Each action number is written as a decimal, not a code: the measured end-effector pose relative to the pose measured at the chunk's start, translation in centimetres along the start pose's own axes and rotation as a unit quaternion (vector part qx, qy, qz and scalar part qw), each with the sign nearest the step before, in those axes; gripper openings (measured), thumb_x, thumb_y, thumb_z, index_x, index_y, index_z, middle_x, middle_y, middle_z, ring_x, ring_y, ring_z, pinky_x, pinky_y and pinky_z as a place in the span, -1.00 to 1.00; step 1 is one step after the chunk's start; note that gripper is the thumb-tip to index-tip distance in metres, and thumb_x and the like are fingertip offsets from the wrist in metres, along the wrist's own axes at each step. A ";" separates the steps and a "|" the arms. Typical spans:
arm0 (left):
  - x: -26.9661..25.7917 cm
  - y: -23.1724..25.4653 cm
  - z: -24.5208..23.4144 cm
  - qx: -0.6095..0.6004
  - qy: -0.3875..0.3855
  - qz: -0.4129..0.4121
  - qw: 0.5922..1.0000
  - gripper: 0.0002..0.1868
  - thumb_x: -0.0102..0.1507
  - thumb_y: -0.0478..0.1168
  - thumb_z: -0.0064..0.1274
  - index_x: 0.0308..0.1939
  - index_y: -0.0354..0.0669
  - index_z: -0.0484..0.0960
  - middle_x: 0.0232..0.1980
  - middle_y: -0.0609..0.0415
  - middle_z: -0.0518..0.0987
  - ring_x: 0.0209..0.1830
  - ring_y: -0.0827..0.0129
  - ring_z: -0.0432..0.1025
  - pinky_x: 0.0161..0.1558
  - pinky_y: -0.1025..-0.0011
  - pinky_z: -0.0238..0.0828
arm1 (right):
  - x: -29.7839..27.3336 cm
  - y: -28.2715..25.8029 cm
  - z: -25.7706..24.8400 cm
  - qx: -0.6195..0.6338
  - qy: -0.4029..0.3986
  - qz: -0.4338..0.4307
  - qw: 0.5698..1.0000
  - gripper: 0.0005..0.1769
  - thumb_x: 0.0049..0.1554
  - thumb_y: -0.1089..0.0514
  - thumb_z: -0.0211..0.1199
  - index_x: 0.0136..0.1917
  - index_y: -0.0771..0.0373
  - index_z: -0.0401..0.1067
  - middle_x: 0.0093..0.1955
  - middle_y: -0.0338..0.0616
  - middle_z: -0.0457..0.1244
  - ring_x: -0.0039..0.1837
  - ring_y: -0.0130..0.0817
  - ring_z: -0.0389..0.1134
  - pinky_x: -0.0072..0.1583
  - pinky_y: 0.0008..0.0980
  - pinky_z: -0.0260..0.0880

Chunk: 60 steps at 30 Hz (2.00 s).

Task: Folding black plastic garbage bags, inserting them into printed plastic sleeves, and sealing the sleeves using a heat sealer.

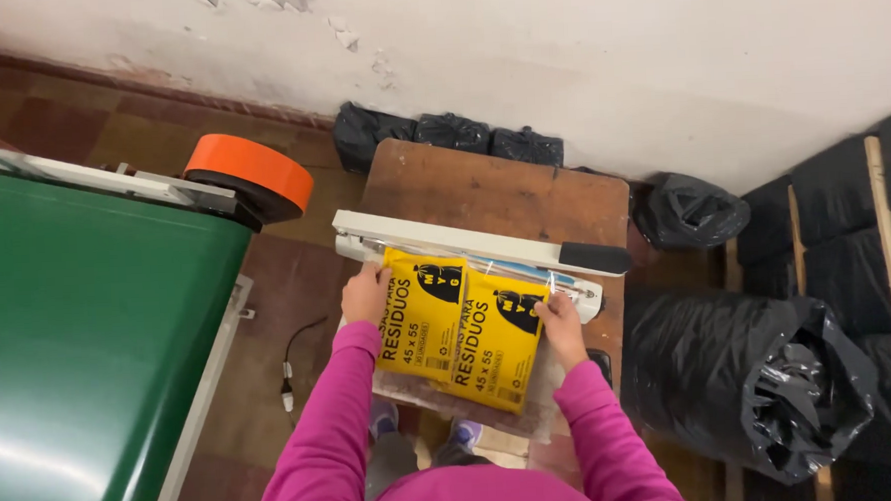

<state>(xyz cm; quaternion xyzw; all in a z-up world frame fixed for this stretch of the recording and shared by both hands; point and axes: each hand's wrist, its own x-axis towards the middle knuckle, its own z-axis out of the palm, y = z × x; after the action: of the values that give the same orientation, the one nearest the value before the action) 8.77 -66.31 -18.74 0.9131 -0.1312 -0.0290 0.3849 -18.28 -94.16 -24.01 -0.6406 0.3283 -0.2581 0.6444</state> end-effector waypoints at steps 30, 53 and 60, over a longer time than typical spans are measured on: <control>-5.5 6.6 1.5 0.220 -0.162 0.267 0.924 0.00 0.16 0.40 0.04 0.54 0.03 0.17 0.62 -0.10 0.02 0.63 -0.29 -0.37 0.36 -0.56 -0.40 | -5.6 -13.4 9.0 -0.522 -0.053 -0.333 0.783 -0.34 0.02 -0.01 0.36 0.33 0.32 0.36 0.36 0.08 0.20 0.43 0.10 0.13 0.39 0.03 0.10; -4.8 3.8 6.4 0.169 -0.049 0.325 0.929 -0.21 0.09 0.27 0.19 0.31 0.03 0.43 0.34 -0.05 0.33 0.41 -0.05 0.10 0.30 -0.23 -0.02 | 6.8 -12.5 4.2 -0.542 -0.011 -0.039 0.839 -0.39 -0.03 -0.48 0.26 -0.10 0.07 0.57 -0.11 -0.13 0.45 0.00 -0.12 0.47 0.06 -0.13 0.45; -4.7 3.9 7.0 0.191 -0.090 0.257 0.943 -0.16 0.07 0.30 0.18 0.34 0.07 0.40 0.42 0.00 0.28 0.47 0.03 0.04 0.38 -0.18 -0.12 | 6.8 -12.0 4.3 -0.560 -0.017 -0.033 0.828 -0.36 0.01 -0.49 0.22 -0.07 0.09 0.54 -0.08 -0.16 0.43 0.01 -0.12 0.46 0.05 -0.12 0.45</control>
<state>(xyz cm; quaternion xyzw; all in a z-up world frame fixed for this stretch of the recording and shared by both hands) 2.33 -72.54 -21.15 0.8984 -0.3983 0.0146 0.1846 -9.52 -97.05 -12.86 -0.9063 0.3840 -0.0401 0.1717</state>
